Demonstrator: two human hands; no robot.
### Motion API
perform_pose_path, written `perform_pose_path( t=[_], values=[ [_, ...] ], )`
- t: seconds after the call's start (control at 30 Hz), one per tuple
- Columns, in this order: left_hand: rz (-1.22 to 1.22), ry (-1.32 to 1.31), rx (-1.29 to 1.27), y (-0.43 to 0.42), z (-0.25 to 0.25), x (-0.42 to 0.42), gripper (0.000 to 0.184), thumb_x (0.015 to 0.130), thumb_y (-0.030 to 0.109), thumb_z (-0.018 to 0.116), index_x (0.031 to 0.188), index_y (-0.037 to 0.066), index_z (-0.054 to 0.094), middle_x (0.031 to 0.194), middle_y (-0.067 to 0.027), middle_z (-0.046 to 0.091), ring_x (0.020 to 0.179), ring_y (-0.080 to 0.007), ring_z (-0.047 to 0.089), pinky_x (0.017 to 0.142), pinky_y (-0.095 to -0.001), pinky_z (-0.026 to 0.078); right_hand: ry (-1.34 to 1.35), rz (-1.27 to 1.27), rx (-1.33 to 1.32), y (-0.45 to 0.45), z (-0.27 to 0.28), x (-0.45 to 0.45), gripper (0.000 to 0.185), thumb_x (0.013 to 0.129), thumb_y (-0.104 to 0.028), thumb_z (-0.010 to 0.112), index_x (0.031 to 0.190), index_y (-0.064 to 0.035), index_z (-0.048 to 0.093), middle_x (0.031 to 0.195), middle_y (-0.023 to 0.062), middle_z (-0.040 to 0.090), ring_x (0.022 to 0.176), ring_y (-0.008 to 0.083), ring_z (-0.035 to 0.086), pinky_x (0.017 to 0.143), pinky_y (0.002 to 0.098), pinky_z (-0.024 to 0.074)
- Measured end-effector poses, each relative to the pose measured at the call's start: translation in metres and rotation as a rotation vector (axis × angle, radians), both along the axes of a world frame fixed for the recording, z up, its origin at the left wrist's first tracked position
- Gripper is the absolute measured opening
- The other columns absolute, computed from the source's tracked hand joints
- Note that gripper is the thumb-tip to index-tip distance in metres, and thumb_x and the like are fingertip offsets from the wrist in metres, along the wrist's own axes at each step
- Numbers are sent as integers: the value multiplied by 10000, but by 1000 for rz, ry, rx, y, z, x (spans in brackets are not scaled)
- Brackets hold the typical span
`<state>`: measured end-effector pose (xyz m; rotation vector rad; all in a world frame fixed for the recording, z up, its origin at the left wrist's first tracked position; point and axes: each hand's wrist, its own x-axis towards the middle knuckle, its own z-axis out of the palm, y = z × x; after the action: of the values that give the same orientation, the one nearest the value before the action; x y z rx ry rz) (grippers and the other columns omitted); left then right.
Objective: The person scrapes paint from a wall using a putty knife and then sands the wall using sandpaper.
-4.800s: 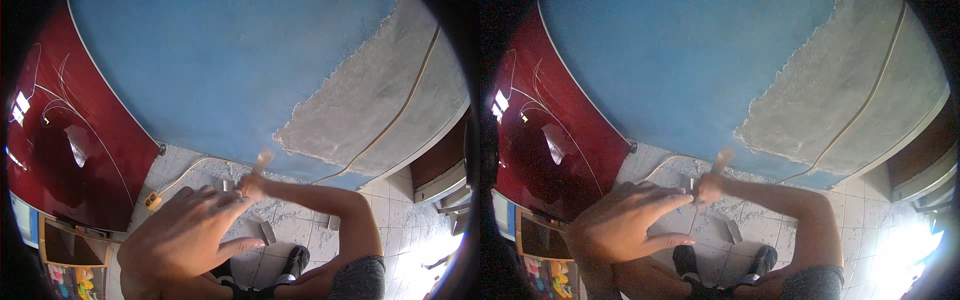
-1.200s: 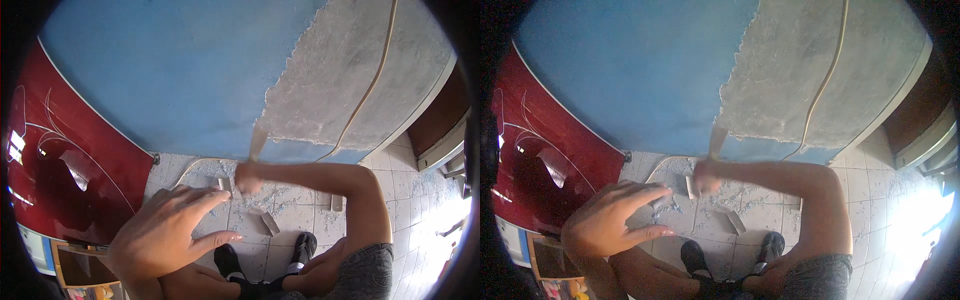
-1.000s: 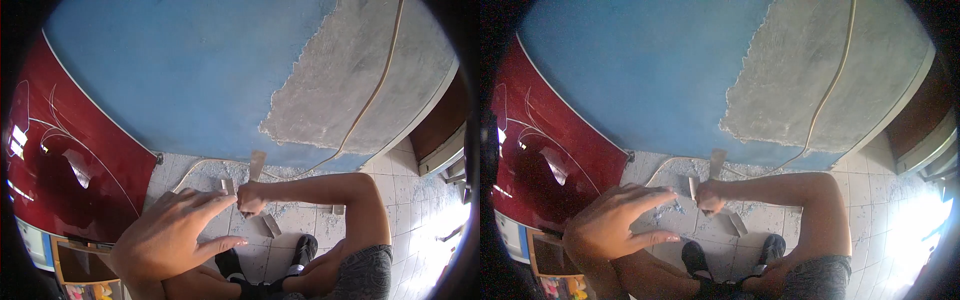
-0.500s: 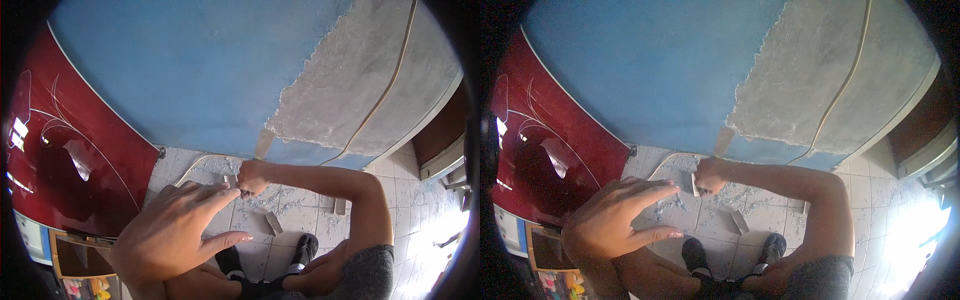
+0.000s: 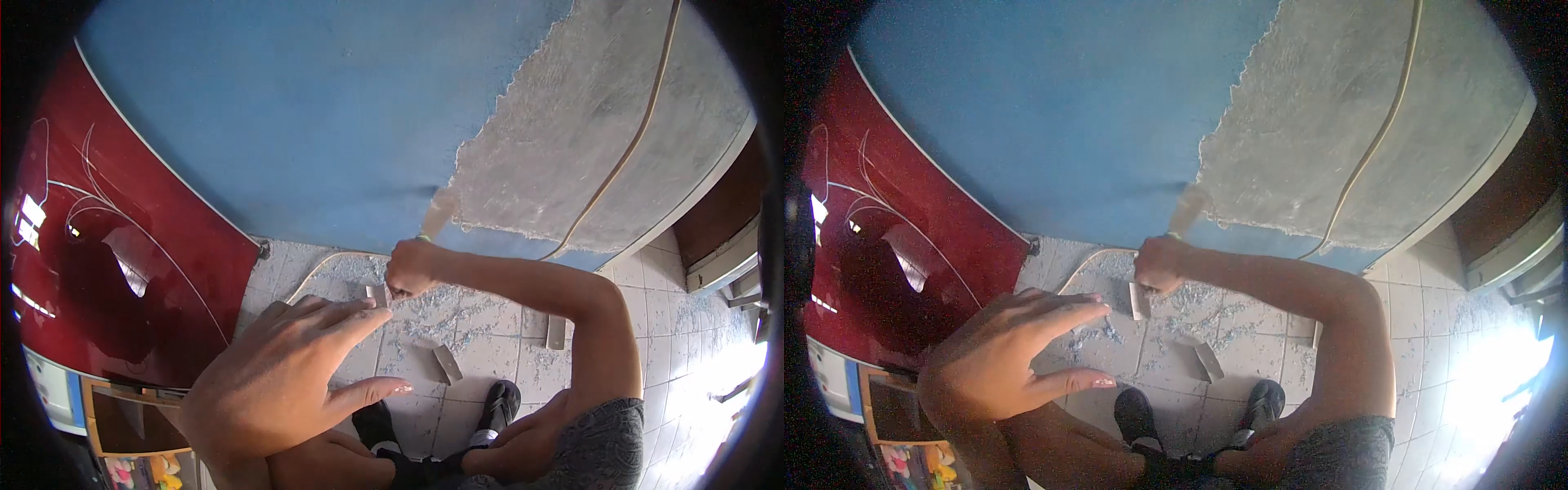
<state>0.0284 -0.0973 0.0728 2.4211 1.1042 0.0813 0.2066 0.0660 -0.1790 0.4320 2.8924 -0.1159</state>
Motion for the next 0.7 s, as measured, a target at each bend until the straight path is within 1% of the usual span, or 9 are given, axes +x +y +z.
perform_pose_path(
  t=[0.13, 0.2, 0.27, 0.3, 0.37, 0.47, 0.53, 0.57, 0.7],
  values=[
    [-7, 19, -45, 2, 7, 2, 636, 923, 490, 645, 1307, -11, 567, 1174, -267, 653, 1098, -394, 644, 944, -478, 520, 104, 56, -146, -52, -12, -17, 324, 819, -386, 650, 728, -88, 741, 745, 111, 716, 765, 302, 715, 731, 460, 566],
    [2, 17, -63, 3, 7, 3, 633, 923, 491, 645, 1306, -7, 569, 1176, -264, 655, 1100, -395, 644, 946, -478, 519, 92, 102, -75, -41, -10, -12, 299, 825, -373, 646, 784, -96, 750, 744, 100, 715, 775, 294, 716, 736, 460, 563],
    [38, 22, -57, 3, 6, 3, 626, 923, 490, 646, 1302, -3, 574, 1179, -261, 656, 1100, -398, 644, 946, -478, 519, -58, -30, -70, -8, 31, -4, 277, 823, -351, 645, 800, -95, 749, 754, 100, 717, 787, 293, 718, 742, 458, 564],
    [32, 1, -35, 2, 4, 2, 626, 924, 490, 646, 1301, -4, 574, 1176, -261, 657, 1095, -400, 646, 945, -478, 520, -63, 54, -71, -11, 21, -11, 263, 818, -341, 651, 793, -98, 750, 752, 98, 718, 790, 297, 719, 728, 449, 562],
    [4, -33, 14, 2, 3, 0, 625, 925, 490, 645, 1299, -5, 575, 1170, -261, 659, 1085, -402, 650, 944, -477, 520, 39, 44, -137, -38, -2, -25, 269, 825, -350, 651, 795, -102, 751, 755, 100, 719, 791, 300, 719, 714, 448, 557],
    [10, 10, -80, 3, 6, 1, 617, 925, 484, 646, 1301, 0, 575, 1183, -258, 655, 1093, -401, 646, 942, -470, 522, 112, 101, -181, -43, -28, -27, 259, 824, -344, 651, 800, -105, 750, 749, 121, 712, 804, 311, 720, 718, 466, 556],
    [18, 9, -24, 3, 4, 1, 618, 924, 485, 646, 1298, -1, 577, 1188, -252, 655, 1087, -399, 648, 935, -469, 523, 22, 39, -296, 4, -25, -21, 256, 822, -331, 647, 799, -97, 748, 747, 131, 709, 810, 313, 722, 732, 474, 560],
    [26, 8, 3, 1, 3, 1, 618, 923, 486, 646, 1296, -2, 578, 1191, -249, 655, 1084, -397, 649, 932, -468, 523, 35, -106, -111, 11, -5, -12, 267, 813, -336, 652, 802, -89, 752, 758, 137, 710, 807, 319, 721, 738, 474, 561],
    [11, -23, -55, 0, 10, 2, 629, 872, 404, 746, 1293, -28, 565, 1211, -259, 634, 1112, -395, 635, 955, -458, 505, 108, -18, -154, -46, 0, -25, 241, 773, -319, 673, 826, -100, 760, 781, 133, 717, 789, 331, 714, 717, 464, 556]
  ],
)
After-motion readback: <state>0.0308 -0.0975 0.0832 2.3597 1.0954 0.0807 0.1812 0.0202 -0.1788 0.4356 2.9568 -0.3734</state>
